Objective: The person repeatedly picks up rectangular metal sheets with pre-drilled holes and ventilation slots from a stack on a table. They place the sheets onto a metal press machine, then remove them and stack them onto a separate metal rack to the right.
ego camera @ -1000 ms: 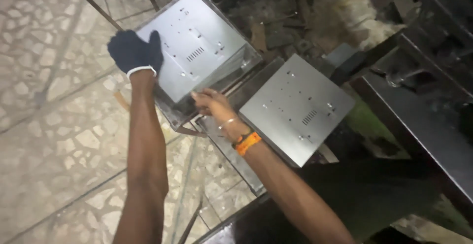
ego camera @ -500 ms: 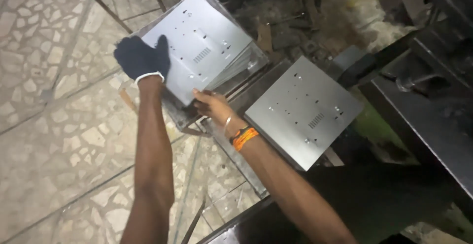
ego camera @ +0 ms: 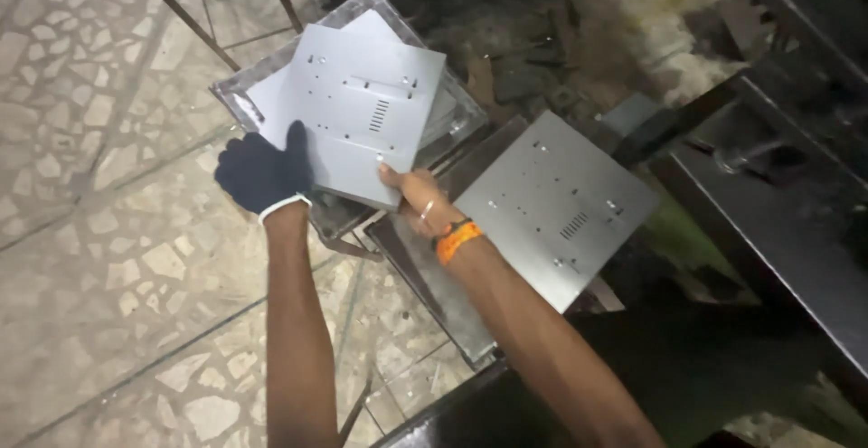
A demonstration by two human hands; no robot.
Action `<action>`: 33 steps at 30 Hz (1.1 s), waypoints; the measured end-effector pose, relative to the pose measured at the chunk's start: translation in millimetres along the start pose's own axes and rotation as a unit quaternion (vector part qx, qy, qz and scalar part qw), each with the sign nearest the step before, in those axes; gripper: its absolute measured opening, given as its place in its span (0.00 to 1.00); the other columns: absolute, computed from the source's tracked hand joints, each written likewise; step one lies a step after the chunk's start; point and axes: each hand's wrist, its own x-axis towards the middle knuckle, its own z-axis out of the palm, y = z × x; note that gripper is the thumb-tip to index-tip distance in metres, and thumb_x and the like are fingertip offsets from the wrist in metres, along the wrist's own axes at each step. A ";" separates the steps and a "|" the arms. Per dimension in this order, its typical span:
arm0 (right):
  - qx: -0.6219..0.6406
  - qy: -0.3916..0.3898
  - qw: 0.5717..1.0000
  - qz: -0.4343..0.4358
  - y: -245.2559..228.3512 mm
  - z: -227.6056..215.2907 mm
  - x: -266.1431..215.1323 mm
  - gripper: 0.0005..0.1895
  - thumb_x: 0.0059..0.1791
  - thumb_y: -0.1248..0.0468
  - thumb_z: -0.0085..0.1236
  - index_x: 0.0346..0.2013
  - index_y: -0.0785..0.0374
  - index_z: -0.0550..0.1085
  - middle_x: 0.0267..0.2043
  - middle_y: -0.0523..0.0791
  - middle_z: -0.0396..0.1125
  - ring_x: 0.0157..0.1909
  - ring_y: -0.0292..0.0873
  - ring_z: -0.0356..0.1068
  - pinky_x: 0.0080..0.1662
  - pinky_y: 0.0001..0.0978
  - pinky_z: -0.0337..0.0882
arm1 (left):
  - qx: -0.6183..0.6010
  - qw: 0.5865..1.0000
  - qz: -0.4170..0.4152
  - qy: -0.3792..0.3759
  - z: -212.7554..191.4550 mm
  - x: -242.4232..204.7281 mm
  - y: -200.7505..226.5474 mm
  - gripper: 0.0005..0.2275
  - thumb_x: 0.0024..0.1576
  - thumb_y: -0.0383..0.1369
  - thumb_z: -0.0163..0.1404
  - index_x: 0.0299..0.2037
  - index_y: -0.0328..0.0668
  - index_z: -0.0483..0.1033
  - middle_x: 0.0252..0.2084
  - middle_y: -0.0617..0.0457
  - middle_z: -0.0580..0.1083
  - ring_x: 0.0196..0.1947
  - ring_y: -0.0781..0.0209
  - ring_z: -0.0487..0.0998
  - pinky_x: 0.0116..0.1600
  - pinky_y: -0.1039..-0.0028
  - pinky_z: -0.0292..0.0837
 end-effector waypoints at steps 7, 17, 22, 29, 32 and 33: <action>-0.054 0.058 0.996 -0.033 -1.4 14.3 -18.9 0.23 0.46 0.69 0.63 0.49 0.86 0.71 0.46 0.58 0.73 0.46 0.58 0.74 0.49 0.49 0.74 | -0.126 0.990 -0.032 -0.055 -26.9 1.9 -17.2 0.33 0.51 0.63 0.55 0.40 0.33 0.79 0.40 0.36 0.76 0.42 0.37 0.78 0.47 0.50 0.70; -0.132 0.152 0.975 -0.091 19.6 -0.2 -113.5 0.23 0.41 0.70 0.65 0.50 0.75 0.77 0.45 0.53 0.76 0.45 0.47 0.75 0.47 0.39 0.73 | -0.097 0.939 -0.036 -0.327 -20.7 10.3 -36.7 0.40 0.54 0.68 0.46 0.44 0.26 0.81 0.48 0.27 0.76 0.52 0.31 0.76 0.58 0.51 0.68; -0.213 0.192 0.957 -0.033 19.2 -25.6 -146.6 0.21 0.43 0.66 0.66 0.50 0.72 0.79 0.44 0.52 0.77 0.42 0.46 0.76 0.44 0.42 0.74 | -0.188 0.886 -0.053 -0.421 9.5 -9.5 -25.5 0.43 0.62 0.71 0.36 0.56 0.29 0.76 0.53 0.30 0.73 0.58 0.34 0.71 0.64 0.52 0.61; -0.181 0.112 0.969 -0.129 23.0 -65.5 -208.8 0.22 0.41 0.69 0.67 0.49 0.72 0.77 0.46 0.52 0.77 0.47 0.44 0.77 0.52 0.35 0.74 | -0.094 0.937 0.030 -0.334 -54.4 -104.1 1.7 0.24 0.68 0.49 0.35 0.74 0.60 0.52 0.45 0.25 0.75 0.46 0.25 0.76 0.48 0.43 0.70; -0.147 0.131 0.976 -0.091 8.8 -75.0 -257.2 0.25 0.41 0.70 0.64 0.53 0.70 0.75 0.48 0.50 0.77 0.50 0.43 0.77 0.53 0.35 0.76 | -0.132 0.948 0.072 -0.282 -67.0 -136.0 14.2 0.25 0.67 0.46 0.39 0.74 0.58 0.54 0.40 0.25 0.76 0.41 0.27 0.78 0.44 0.46 0.73; -0.108 0.133 0.982 -0.084 6.9 -79.1 -269.9 0.26 0.41 0.70 0.63 0.55 0.69 0.73 0.50 0.50 0.76 0.51 0.43 0.78 0.53 0.37 0.78 | -0.180 0.946 0.062 -0.262 -71.9 -144.6 19.9 0.24 0.65 0.46 0.41 0.72 0.60 0.57 0.39 0.27 0.77 0.40 0.29 0.79 0.42 0.48 0.74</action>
